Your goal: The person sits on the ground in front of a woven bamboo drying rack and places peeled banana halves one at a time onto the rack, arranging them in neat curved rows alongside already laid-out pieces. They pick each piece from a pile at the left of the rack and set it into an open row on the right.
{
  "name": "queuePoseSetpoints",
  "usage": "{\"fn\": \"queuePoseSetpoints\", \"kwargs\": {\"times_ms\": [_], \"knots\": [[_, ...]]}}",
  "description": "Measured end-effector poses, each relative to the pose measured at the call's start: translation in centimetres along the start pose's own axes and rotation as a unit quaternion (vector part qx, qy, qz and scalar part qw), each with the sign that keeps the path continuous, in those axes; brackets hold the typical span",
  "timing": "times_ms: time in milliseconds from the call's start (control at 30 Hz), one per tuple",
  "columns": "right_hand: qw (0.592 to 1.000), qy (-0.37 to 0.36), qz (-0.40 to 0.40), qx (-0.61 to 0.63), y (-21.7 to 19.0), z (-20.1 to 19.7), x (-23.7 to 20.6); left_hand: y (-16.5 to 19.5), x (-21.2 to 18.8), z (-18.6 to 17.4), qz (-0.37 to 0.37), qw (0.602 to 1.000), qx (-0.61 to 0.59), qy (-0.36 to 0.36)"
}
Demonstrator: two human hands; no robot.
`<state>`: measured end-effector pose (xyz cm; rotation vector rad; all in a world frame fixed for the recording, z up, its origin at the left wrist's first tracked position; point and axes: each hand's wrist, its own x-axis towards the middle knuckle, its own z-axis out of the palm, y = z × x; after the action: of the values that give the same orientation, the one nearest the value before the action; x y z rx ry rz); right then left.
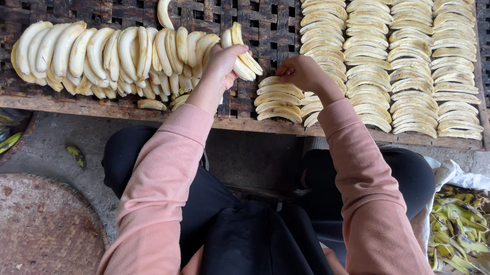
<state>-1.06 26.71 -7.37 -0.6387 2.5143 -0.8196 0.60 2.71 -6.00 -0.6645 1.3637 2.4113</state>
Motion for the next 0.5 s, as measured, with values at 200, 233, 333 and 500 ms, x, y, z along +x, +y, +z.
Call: {"fn": "queuePoseSetpoints", "kwargs": {"times_ms": [200,233,333,500], "knots": [[0.849,0.015,0.022,0.528,-2.9,-0.9,-0.3,-0.7,-0.7,1.0,0.097,0.976,0.19,-0.046],[0.842,0.008,-0.007,0.539,-3.3,-0.9,-0.1,-0.9,-0.7,1.1,0.137,0.965,0.214,-0.064],[0.829,-0.011,-0.066,0.556,-3.8,-1.2,0.8,-1.3,-0.6,1.1,0.187,0.935,0.299,-0.038],[0.837,0.034,0.004,0.547,-2.1,-1.7,1.5,-0.9,-0.3,0.6,0.082,0.973,0.216,0.001]]}}
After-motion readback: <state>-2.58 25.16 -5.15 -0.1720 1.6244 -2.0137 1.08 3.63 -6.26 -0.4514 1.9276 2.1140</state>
